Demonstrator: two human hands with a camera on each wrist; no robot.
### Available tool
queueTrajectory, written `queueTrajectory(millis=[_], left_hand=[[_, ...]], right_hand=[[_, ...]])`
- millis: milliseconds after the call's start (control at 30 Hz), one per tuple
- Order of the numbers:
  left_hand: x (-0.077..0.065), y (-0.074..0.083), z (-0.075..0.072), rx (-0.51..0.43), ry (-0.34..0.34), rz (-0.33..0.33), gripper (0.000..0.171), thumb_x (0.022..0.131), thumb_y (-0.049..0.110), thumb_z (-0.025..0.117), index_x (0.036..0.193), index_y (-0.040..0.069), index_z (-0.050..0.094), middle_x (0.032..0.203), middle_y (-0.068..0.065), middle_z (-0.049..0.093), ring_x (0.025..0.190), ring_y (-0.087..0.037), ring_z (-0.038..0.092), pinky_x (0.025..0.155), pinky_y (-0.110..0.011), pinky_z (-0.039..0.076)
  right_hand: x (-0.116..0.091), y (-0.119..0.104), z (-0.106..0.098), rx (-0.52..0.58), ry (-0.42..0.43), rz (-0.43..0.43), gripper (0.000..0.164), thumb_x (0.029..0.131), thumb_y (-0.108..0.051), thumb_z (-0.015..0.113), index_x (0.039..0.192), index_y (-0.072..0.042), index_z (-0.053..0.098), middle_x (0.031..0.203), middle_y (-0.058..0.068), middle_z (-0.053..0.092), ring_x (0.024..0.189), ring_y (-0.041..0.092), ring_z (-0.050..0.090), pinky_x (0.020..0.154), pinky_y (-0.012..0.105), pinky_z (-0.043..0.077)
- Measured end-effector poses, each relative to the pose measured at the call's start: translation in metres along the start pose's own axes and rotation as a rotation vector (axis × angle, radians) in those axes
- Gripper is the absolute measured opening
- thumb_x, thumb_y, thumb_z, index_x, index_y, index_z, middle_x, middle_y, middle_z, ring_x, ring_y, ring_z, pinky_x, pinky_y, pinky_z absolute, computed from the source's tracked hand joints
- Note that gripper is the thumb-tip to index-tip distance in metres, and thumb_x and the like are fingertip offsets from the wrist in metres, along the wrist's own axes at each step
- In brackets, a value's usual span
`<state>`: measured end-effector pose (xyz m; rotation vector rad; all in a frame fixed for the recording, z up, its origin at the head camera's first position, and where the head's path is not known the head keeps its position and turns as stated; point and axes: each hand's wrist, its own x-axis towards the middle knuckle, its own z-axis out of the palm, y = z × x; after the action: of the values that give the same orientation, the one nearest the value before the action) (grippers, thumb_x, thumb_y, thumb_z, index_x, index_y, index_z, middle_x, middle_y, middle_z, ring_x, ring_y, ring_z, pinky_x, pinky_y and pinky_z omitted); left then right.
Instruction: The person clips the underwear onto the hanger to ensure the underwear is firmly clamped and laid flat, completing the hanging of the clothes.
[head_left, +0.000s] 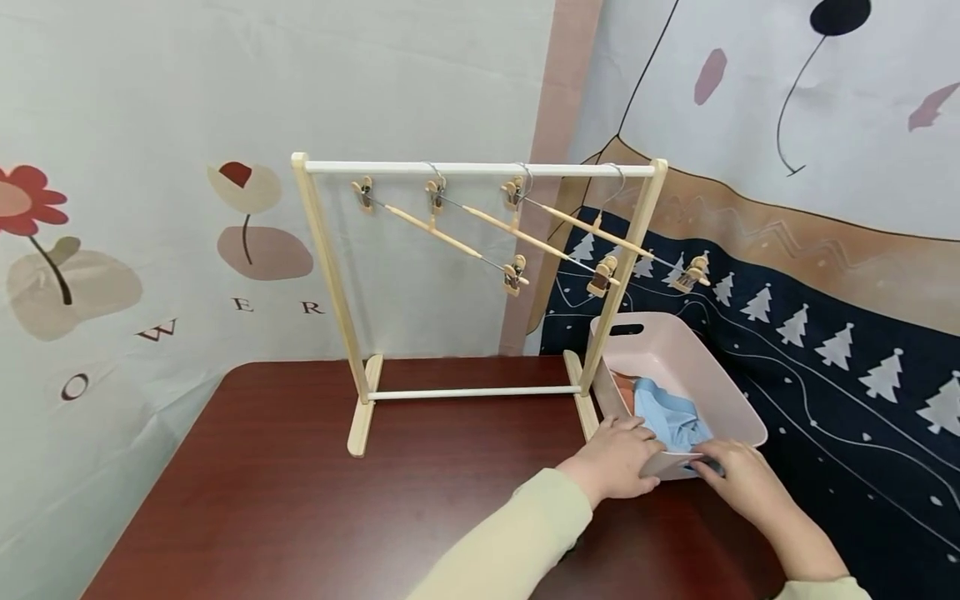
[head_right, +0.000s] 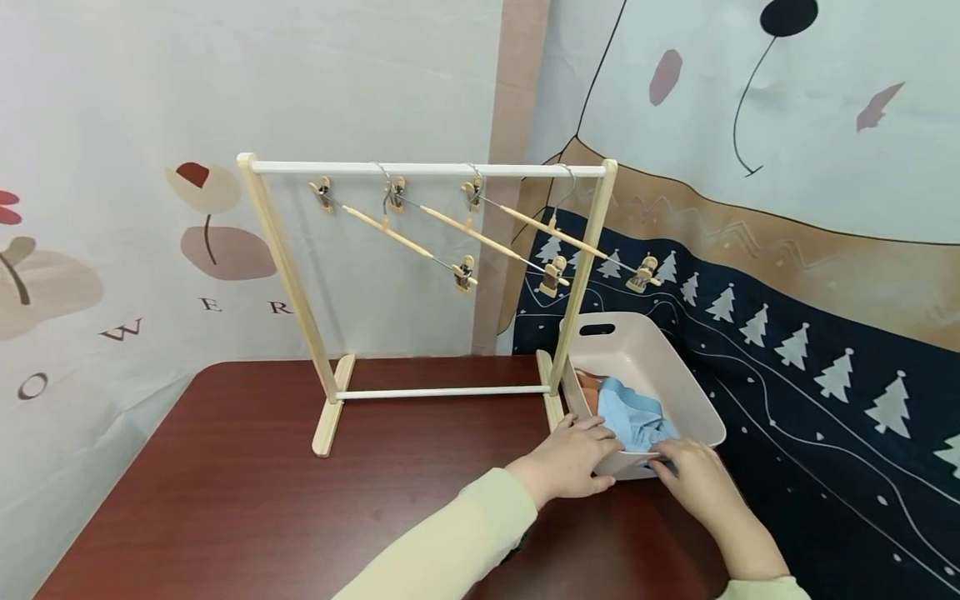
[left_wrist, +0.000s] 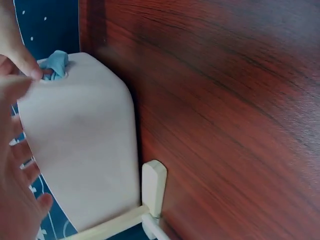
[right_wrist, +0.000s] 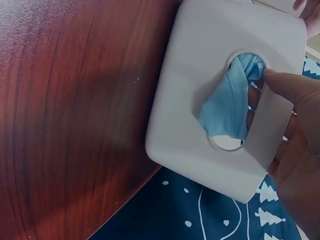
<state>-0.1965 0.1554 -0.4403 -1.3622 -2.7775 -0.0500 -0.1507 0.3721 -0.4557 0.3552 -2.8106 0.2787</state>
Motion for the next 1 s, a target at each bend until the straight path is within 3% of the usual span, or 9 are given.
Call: queueTrajectory(millis=[167,300,400,467,633,833,1000], left_hand=[[0.006,0.007,0.001,0.137,-0.03,-0.048,0.043,0.088,0.05,0.06,0.128,0.04,0.051,0.124,0.019,0.053,0.12,-0.003,0.039,0.097,-0.027,0.034],[0.009,0.007,0.002,0.201,-0.029,-0.074,0.038,0.085,0.046,0.065,0.122,0.042,0.054,0.115,0.018,0.055,0.105,-0.004,0.039,0.082,-0.024,0.032],[0.011,0.006,0.002,0.221,-0.039,-0.092,0.038,0.085,0.045,0.065,0.121,0.044,0.055,0.117,0.018,0.055,0.106,-0.005,0.038,0.082,-0.024,0.032],[0.012,0.007,0.002,0.224,-0.062,-0.101,0.043,0.085,0.046,0.064,0.127,0.046,0.051,0.128,0.016,0.051,0.112,-0.005,0.037,0.086,-0.024,0.032],[0.013,0.008,0.002,0.194,-0.1,-0.104,0.053,0.085,0.049,0.063,0.133,0.053,0.043,0.142,0.015,0.041,0.122,-0.007,0.033,0.092,-0.025,0.033],[0.013,0.008,0.002,0.089,-0.058,-0.079,0.031,0.084,0.044,0.064,0.115,0.044,0.063,0.111,0.021,0.06,0.097,-0.004,0.038,0.079,-0.022,0.034],[0.009,0.008,0.008,-0.036,0.076,-0.044,0.016,0.086,0.033,0.065,0.101,0.034,0.07,0.099,0.02,0.065,0.088,-0.003,0.045,0.07,-0.018,0.038]], right_hand=[[0.0,-0.001,0.001,-0.004,0.024,-0.024,0.008,0.077,-0.013,0.075,0.084,-0.013,0.071,0.085,0.001,0.07,0.081,0.026,0.065,0.076,0.049,0.048],[0.001,-0.003,0.0,-0.009,0.02,-0.042,0.006,0.078,-0.015,0.074,0.084,-0.015,0.071,0.084,-0.002,0.07,0.081,0.023,0.065,0.075,0.046,0.05],[0.002,-0.005,-0.001,-0.009,0.023,-0.061,0.006,0.079,-0.016,0.074,0.083,-0.017,0.071,0.082,-0.006,0.069,0.079,0.02,0.064,0.074,0.043,0.05],[0.002,-0.006,0.0,-0.013,0.034,-0.076,0.007,0.078,-0.016,0.075,0.082,-0.019,0.07,0.081,-0.008,0.068,0.078,0.018,0.063,0.072,0.041,0.049],[0.0,-0.005,0.0,-0.023,0.053,-0.106,0.011,0.076,-0.014,0.076,0.081,-0.022,0.07,0.081,-0.009,0.067,0.077,0.015,0.062,0.07,0.039,0.049],[-0.003,-0.004,0.0,-0.029,0.074,-0.119,0.013,0.075,-0.013,0.077,0.079,-0.024,0.069,0.08,-0.011,0.067,0.077,0.013,0.062,0.07,0.036,0.05],[-0.005,-0.002,0.002,-0.032,0.095,-0.128,0.014,0.074,-0.013,0.077,0.079,-0.023,0.07,0.08,-0.011,0.067,0.077,0.012,0.063,0.069,0.036,0.05]])
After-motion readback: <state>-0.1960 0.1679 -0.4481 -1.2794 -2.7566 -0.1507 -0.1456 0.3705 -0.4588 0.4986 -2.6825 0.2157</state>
